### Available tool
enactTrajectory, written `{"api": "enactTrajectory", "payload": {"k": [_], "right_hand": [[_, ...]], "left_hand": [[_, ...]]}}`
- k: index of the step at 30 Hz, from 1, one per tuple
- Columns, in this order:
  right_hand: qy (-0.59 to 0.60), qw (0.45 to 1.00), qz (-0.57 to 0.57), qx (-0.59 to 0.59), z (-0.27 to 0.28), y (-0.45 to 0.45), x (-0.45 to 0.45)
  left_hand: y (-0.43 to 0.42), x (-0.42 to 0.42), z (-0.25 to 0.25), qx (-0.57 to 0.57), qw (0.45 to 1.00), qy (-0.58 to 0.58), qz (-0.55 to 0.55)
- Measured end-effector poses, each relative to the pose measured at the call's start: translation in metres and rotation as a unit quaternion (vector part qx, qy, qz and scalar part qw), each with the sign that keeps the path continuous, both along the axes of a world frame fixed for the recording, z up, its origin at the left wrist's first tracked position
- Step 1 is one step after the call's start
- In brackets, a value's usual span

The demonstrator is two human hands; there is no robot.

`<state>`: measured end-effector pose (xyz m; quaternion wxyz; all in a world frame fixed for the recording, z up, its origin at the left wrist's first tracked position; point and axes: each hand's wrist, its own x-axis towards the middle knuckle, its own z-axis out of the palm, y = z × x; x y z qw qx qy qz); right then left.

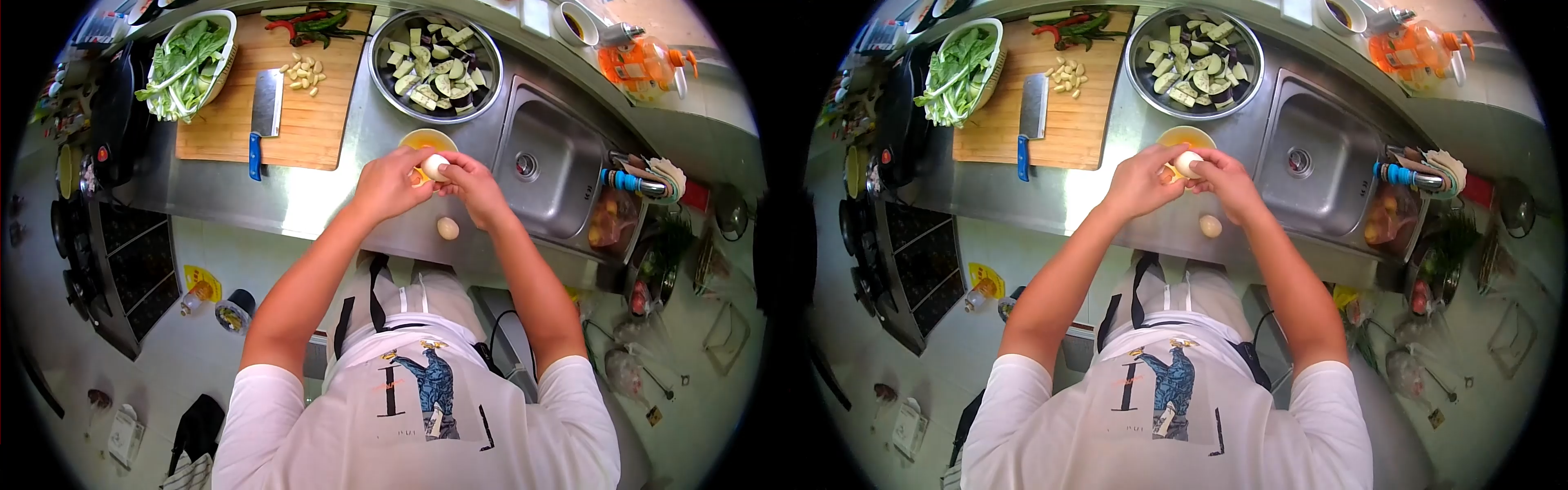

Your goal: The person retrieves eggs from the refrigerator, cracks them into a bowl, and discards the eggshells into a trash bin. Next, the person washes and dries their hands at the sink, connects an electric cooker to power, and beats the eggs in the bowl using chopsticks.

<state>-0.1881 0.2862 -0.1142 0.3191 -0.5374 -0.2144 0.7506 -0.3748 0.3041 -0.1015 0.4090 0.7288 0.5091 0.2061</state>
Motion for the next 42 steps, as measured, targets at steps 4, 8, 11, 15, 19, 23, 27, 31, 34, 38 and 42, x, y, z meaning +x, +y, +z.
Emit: {"api": "enactTrajectory", "payload": {"k": [4, 8, 11, 15, 19, 23, 27, 31, 34, 38, 42], "right_hand": [[-0.019, 0.999, 0.025, 0.009, 0.000, 0.004, -0.001], [-0.039, 0.999, 0.034, 0.015, 0.000, 0.007, -0.002], [-0.040, 0.998, 0.049, 0.021, -0.002, 0.008, 0.000], [-0.056, 0.996, 0.053, 0.036, -0.003, 0.010, 0.002], [-0.109, 0.987, 0.091, 0.072, -0.005, 0.012, 0.007], [-0.216, 0.952, 0.131, 0.175, -0.015, 0.008, 0.009], [-0.350, 0.867, 0.171, 0.310, 0.000, 0.004, 0.005], [-0.407, 0.818, 0.169, 0.371, 0.025, 0.000, -0.003], [-0.429, 0.804, 0.176, 0.373, 0.033, -0.002, -0.004], [-0.432, 0.800, 0.177, 0.378, 0.040, -0.004, -0.004], [-0.437, 0.791, 0.171, 0.392, 0.055, -0.007, -0.004]], "left_hand": [[0.006, 0.003, -0.005, 0.018, 1.000, -0.008, -0.003], [0.010, 0.007, 0.000, 0.008, 1.000, 0.011, -0.011], [0.012, 0.010, 0.000, 0.010, 1.000, 0.024, -0.013], [0.014, 0.010, 0.000, 0.001, 0.999, 0.032, -0.023], [0.019, 0.004, -0.009, 0.006, 0.999, 0.020, -0.025], [0.020, -0.002, -0.010, 0.046, 0.996, 0.032, -0.064], [0.016, -0.009, -0.014, 0.108, 0.990, 0.058, -0.077], [0.009, -0.011, -0.007, 0.108, 0.990, 0.065, -0.063], [0.005, -0.010, -0.002, 0.096, 0.991, 0.075, -0.052], [0.000, -0.010, 0.003, 0.071, 0.994, 0.078, -0.032], [-0.002, -0.013, 0.013, 0.052, 0.994, 0.094, -0.028]]}}
